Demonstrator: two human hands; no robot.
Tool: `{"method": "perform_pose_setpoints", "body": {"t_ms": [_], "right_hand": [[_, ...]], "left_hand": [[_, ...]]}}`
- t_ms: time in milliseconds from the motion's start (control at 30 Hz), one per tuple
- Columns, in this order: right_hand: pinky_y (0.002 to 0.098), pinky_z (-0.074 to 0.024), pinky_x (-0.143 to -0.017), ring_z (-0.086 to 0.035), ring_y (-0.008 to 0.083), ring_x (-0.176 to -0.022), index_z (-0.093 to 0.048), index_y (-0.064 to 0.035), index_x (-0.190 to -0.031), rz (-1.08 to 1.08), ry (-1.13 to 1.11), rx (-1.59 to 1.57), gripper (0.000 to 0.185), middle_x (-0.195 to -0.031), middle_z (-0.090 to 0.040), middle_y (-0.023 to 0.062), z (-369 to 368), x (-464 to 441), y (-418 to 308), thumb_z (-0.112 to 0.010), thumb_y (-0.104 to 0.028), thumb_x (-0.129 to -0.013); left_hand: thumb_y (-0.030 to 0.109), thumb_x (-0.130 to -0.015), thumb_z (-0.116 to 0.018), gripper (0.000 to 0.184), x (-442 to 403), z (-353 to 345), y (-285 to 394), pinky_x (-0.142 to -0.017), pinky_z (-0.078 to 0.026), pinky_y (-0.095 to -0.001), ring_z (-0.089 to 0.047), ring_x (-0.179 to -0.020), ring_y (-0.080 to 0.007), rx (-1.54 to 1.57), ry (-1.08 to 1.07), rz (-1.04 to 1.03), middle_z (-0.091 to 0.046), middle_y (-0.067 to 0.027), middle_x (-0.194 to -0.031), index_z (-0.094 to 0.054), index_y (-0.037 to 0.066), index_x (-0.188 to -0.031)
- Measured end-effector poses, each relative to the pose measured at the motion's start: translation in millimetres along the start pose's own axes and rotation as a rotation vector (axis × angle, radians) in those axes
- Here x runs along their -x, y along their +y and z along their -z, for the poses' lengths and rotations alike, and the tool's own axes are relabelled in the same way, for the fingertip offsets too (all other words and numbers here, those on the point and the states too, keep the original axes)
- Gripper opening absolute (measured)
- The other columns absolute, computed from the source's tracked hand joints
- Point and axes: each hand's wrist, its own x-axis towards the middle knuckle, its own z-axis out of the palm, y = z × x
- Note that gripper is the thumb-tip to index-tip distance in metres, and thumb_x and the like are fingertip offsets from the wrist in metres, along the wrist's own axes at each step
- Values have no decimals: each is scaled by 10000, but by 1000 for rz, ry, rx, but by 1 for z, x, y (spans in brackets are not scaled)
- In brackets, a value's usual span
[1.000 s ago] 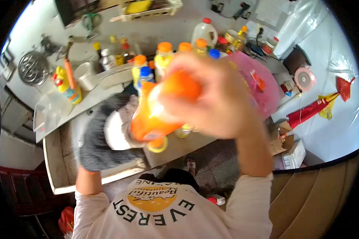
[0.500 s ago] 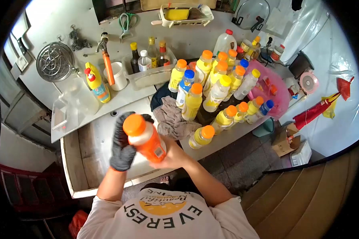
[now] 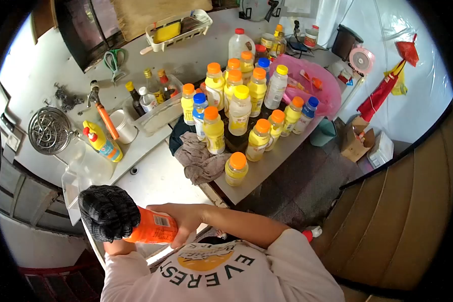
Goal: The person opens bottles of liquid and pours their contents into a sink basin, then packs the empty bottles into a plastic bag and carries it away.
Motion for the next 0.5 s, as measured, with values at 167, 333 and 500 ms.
{"method": "perform_pose_setpoints", "body": {"t_ms": [167, 333, 500], "right_hand": [[288, -436, -770, -534, 140, -836, -411, -76, -1078, -73, 52, 134, 671, -935, -560, 47, 5, 4, 8, -746, -101, -496], [341, -472, -668, -605, 267, -712, -402, -111, -1055, -60, 218, 362, 656, -778, -597, 103, 6, 5, 38, -750, -161, -501], [391, -469, -604, -599, 338, -678, -402, -100, -1019, -113, 703, 734, 630, -765, -598, 149, 18, -7, 83, -735, -255, -508]], "left_hand": [[104, -695, -716, 216, 20, 0, -4, -685, -489, -345, -604, -682, -240, -50, 161, -29, -611, -124, -778, -552, 23, -808], [-9, -766, -622, 140, 44, -7, -17, -636, -491, -341, -578, -622, -204, -40, 488, -18, -580, -95, -682, -490, 33, -754], [30, -844, -513, 61, 47, 38, -53, -595, -483, -299, -541, -586, -147, -178, 731, -23, -518, -52, -628, -474, 40, -799]]}}
